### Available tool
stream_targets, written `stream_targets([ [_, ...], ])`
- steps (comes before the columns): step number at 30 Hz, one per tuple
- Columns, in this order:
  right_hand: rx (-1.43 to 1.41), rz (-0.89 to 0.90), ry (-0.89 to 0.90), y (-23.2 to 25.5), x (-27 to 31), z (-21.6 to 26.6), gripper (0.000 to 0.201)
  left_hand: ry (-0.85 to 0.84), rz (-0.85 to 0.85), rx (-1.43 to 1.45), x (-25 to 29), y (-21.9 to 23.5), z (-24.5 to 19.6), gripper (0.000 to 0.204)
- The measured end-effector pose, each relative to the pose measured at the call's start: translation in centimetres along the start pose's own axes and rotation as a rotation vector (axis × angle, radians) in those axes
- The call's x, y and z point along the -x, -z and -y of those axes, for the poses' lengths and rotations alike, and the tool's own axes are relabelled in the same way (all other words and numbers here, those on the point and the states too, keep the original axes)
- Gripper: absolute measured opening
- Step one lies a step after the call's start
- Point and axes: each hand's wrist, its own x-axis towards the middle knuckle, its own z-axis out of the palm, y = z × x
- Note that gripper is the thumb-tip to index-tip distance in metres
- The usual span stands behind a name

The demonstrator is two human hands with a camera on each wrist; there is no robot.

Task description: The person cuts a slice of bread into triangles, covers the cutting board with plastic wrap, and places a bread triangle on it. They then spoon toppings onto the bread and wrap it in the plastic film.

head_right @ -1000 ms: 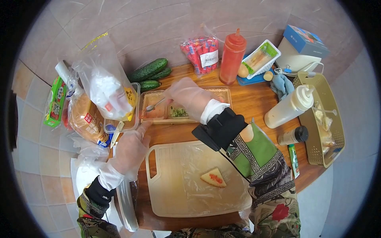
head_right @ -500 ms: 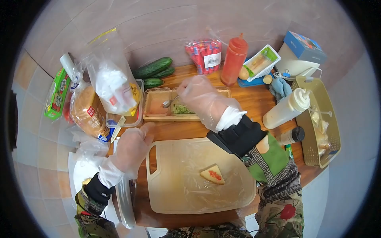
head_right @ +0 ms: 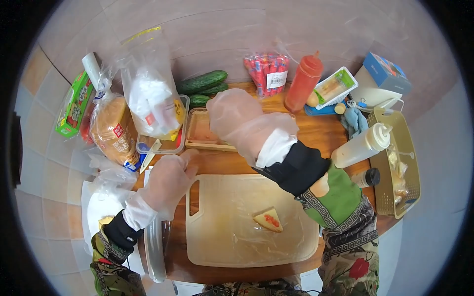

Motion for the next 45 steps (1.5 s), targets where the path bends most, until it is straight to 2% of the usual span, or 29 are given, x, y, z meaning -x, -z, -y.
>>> stream_targets([
  [2,0.022,0.057,-0.032,0.0,-0.3,0.6,0.016,-0.001,0.002,0.007,0.0,0.0,0.2,0.032],
  [6,-0.024,0.010,0.010,-2.0,-0.3,0.2,0.016,0.014,0.005,0.007,0.1,0.6,-0.3,0.033],
  [9,-0.018,0.017,0.069,-3.0,-0.1,-0.3,0.014,0.016,0.008,-0.007,0.0,0.9,-0.2,0.035],
  [11,-0.018,-0.054,0.212,-3.2,0.2,-0.7,0.015,0.017,0.028,0.005,-0.1,0.9,-0.1,0.036],
  [14,-0.118,-0.025,0.223,-3.0,0.0,-1.0,0.017,0.027,0.037,-0.013,-0.2,0.8,0.1,0.036],
  [18,-0.031,-0.044,0.178,-0.8,-0.2,-0.9,0.019,0.024,0.025,0.006,-0.3,0.9,0.0,0.035],
  [20,-0.047,0.183,0.073,0.7,-0.6,0.1,0.019,0.003,0.019,0.009,-0.4,0.9,0.0,0.035],
  [25,-0.138,0.286,-0.094,2.4,-2.2,2.1,0.016,-0.017,0.006,-0.013,-0.5,0.5,0.0,0.033],
  [27,-0.066,0.579,-0.137,3.4,-3.7,2.6,0.021,-0.019,0.007,-0.012,-0.5,0.4,0.0,0.032],
  [28,-0.092,0.621,-0.066,2.8,-4.4,2.0,0.021,-0.026,-0.001,-0.015,-0.5,0.4,0.0,0.032],
  [29,-0.093,0.620,-0.065,1.8,-4.7,1.5,0.021,-0.034,-0.010,-0.017,-0.5,0.4,0.1,0.032],
  [31,-0.016,0.453,0.022,-0.4,-5.0,0.2,0.020,-0.033,-0.018,-0.004,-0.5,0.5,0.1,0.032],
  [32,-0.016,0.454,0.024,-0.2,-4.5,-0.1,0.020,-0.031,-0.025,0.010,-0.5,0.5,0.1,0.032],
  [34,-0.137,0.194,-0.099,0.0,-3.2,-0.7,0.021,-0.034,-0.017,0.009,-0.3,0.5,0.3,0.033],
  [38,0.028,0.260,-0.116,-1.8,-2.6,-0.7,0.020,-0.008,0.028,0.010,-0.5,0.7,0.1,0.033],
  [41,0.005,0.190,-0.018,-2.6,-1.4,-0.8,0.022,-0.012,0.023,0.017,-0.5,0.8,0.0,0.034],
  [45,-0.275,0.190,-0.082,-2.8,-0.3,-0.9,0.023,-0.013,0.020,0.016,-0.5,0.7,0.0,0.034],
])
